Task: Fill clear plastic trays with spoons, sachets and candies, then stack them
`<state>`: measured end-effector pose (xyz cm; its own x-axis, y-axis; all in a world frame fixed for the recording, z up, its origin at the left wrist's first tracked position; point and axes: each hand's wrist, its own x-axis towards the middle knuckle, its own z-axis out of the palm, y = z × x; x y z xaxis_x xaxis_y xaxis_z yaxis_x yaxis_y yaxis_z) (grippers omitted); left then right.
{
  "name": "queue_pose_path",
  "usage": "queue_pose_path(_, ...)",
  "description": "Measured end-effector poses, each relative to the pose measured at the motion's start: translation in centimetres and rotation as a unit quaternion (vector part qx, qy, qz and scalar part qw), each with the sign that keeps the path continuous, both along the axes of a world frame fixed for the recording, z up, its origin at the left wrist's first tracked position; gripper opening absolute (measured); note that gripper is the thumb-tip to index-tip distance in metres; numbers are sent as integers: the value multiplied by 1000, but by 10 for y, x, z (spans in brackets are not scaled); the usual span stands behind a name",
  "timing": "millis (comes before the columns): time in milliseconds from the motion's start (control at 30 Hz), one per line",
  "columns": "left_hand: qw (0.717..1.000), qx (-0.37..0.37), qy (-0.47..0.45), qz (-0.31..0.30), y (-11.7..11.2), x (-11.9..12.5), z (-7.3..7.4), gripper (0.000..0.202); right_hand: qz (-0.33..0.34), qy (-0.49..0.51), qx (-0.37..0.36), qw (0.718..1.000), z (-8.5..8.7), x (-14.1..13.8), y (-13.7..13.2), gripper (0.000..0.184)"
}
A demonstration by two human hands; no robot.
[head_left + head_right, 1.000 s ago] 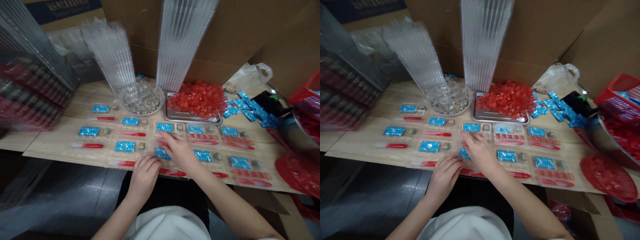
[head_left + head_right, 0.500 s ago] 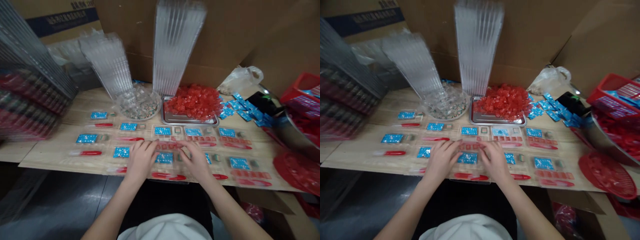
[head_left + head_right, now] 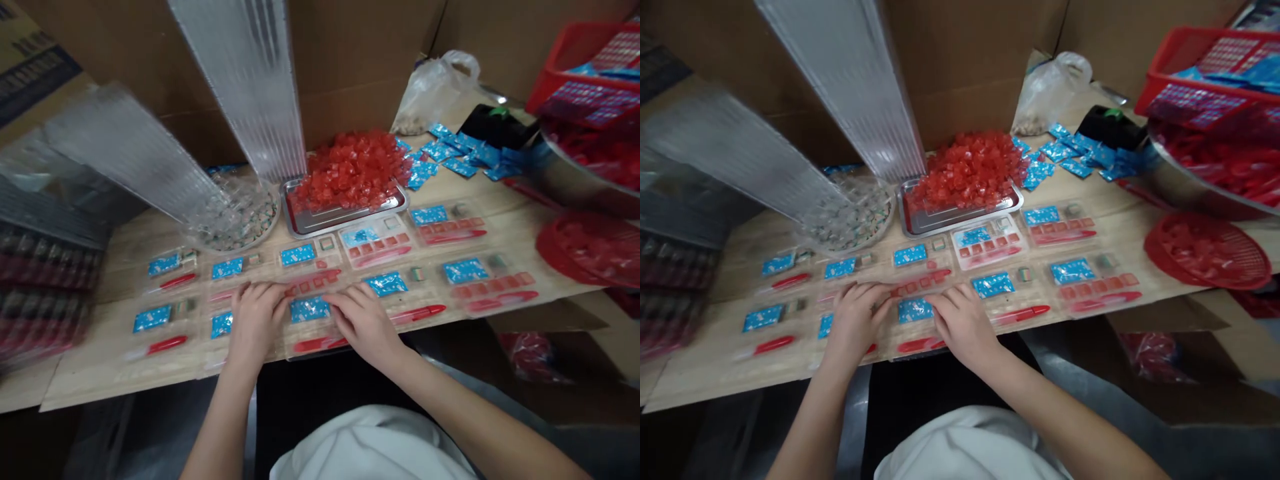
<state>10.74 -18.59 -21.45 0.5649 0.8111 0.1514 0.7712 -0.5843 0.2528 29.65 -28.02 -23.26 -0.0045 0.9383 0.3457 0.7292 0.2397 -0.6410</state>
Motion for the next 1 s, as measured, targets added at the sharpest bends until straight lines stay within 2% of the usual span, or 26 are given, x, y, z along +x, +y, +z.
queue_pose_path(133,999,19,-35,10,-4,-1,5,11,-10,49,4,999,3,3,-2,25)
queue_pose_path(200,990,57,-120,35,-12,2,15,12,-27,107,-7,994,10,5,-4,23)
queue_pose_path(267,974,91,-203,50,-23,9,23,15,-14,213,-57,975,19,7,-7,24)
queue_pose_path(300,972,97,-214,23,-29,15,24,16,11,276,-90,957,24,7,-8,27)
queue_pose_path(367,968,114,-212,-68,-39,31,23,16,65,374,-146,914,30,9,-9,33)
queue_pose_path(433,959,124,-221,-125,-45,50,16,16,73,399,-165,899,32,15,-9,32)
queue_pose_path(533,957,91,-244,-126,-51,70,8,26,7,320,-148,936,32,37,-11,27)
queue_pose_path(600,959,68,-236,-142,-54,70,6,28,-69,180,-106,976,34,63,-16,24)
queue_pose_path(633,960,66,-228,-151,-55,66,5,27,-124,101,-78,984,36,82,-20,23)
queue_pose_path(667,961,67,-217,-160,-56,59,4,26,-188,19,-43,981,38,103,-26,22)
queue_pose_path(700,963,70,-204,-162,-57,51,2,25,-258,-27,-19,966,40,127,-34,22)
queue_pose_path(800,970,87,-173,-149,-56,24,-9,23,-419,-68,36,905,46,204,-63,33)
queue_pose_path(867,973,95,-156,-139,-56,8,-19,22,-475,-90,41,874,44,245,-80,32)
queue_pose_path(933,977,103,-135,-132,-57,-2,-29,22,-503,-203,-4,841,37,268,-85,30)
queue_pose_path(967,978,108,-124,-127,-58,-5,-32,22,-490,-232,7,840,32,272,-81,29)
queue_pose_path(1000,979,114,-114,-121,-60,-6,-35,22,-466,-238,12,852,28,271,-72,28)
